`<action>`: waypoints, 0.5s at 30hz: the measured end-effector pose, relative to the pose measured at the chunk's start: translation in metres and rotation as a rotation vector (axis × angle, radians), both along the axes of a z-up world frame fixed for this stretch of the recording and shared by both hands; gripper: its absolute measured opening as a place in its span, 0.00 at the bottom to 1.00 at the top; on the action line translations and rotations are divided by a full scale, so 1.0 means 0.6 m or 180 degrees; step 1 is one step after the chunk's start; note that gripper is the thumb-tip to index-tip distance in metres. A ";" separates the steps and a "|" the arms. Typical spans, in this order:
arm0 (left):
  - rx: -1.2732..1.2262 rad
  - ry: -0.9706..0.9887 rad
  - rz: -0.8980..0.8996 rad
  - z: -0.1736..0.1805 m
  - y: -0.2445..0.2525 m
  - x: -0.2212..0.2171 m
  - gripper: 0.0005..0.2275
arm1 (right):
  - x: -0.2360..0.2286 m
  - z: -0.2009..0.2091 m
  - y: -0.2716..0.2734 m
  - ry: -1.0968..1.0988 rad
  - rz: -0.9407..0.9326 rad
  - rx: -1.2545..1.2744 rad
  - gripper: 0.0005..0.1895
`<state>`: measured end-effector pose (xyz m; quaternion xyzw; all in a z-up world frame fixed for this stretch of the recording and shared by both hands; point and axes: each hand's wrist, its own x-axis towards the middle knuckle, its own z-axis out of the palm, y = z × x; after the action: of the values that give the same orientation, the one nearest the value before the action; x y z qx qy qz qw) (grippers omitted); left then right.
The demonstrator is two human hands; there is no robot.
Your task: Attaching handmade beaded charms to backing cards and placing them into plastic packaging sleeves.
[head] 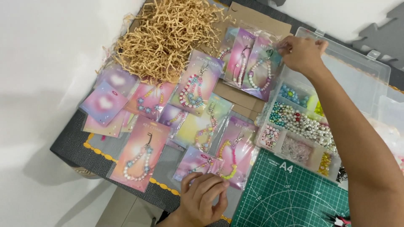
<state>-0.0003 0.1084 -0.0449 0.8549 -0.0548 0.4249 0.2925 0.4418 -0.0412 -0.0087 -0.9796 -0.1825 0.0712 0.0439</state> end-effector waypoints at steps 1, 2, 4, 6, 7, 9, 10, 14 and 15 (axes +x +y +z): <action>-0.0030 0.0052 0.0049 -0.001 -0.001 0.000 0.06 | 0.007 -0.010 -0.004 -0.0125 0.0024 -0.0246 0.16; -0.0030 0.0050 0.0032 -0.001 0.000 0.001 0.06 | 0.006 -0.011 -0.006 -0.0127 0.0006 -0.0247 0.16; -0.0067 0.0078 0.0026 -0.002 0.002 0.001 0.07 | 0.003 -0.014 -0.008 -0.0068 0.0022 -0.0220 0.18; -0.0038 0.0081 -0.0003 -0.002 0.004 0.003 0.06 | 0.009 -0.023 -0.015 -0.0141 0.0062 -0.0207 0.17; -0.0007 0.0082 -0.0017 -0.003 0.005 0.003 0.06 | 0.011 -0.028 -0.018 -0.0217 0.0116 -0.0192 0.17; -0.0041 0.0102 -0.0052 -0.001 0.006 0.005 0.06 | 0.019 -0.041 -0.025 -0.0397 0.0252 -0.0027 0.16; -0.0071 0.0117 -0.0078 0.000 0.007 0.005 0.06 | 0.023 -0.047 -0.028 -0.0583 0.0394 0.0142 0.15; -0.0039 0.0180 -0.0125 -0.001 0.009 0.005 0.06 | -0.031 0.002 -0.001 -0.0793 0.0580 0.0303 0.10; -0.0038 0.0182 -0.0140 -0.001 0.009 0.005 0.07 | -0.043 0.008 0.004 -0.1715 0.1023 0.0253 0.11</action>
<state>0.0026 0.1139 -0.0456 0.8635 -0.0627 0.3941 0.3083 0.4160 -0.0386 -0.0041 -0.9194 -0.3426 -0.1920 0.0205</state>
